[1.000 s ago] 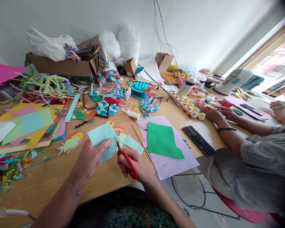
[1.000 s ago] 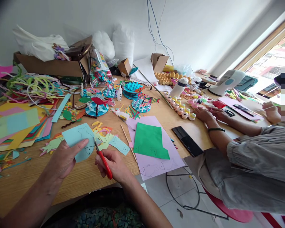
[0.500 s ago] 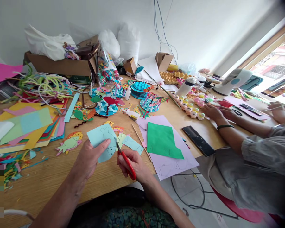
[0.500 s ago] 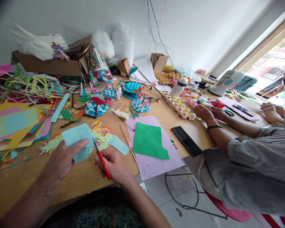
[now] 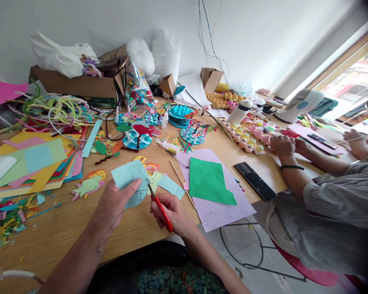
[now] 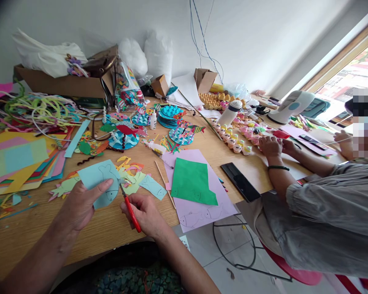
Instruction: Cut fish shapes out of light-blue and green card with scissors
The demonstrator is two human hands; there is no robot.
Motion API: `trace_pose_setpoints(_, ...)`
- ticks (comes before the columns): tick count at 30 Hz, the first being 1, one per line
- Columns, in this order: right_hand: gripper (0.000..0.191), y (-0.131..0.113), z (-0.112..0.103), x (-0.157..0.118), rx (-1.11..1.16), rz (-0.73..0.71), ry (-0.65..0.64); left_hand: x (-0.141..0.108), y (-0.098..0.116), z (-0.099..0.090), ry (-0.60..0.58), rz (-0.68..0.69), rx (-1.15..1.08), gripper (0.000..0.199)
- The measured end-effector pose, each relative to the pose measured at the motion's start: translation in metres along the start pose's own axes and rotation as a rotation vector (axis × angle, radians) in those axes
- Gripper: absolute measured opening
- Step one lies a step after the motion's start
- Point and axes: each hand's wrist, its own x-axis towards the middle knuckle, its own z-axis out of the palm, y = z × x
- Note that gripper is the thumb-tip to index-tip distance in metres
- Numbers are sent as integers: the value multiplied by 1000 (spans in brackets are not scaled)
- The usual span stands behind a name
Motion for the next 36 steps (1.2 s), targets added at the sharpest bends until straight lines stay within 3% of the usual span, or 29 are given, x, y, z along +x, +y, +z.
trace_pose_setpoints(15,27,1,0,0,6,-22,-11,-1,-3,0,-6,-8,12,36)
trace_pose_setpoints(36,32,1,0,0,-104,-96,40,1,-3,0,-14,-30,47,34)
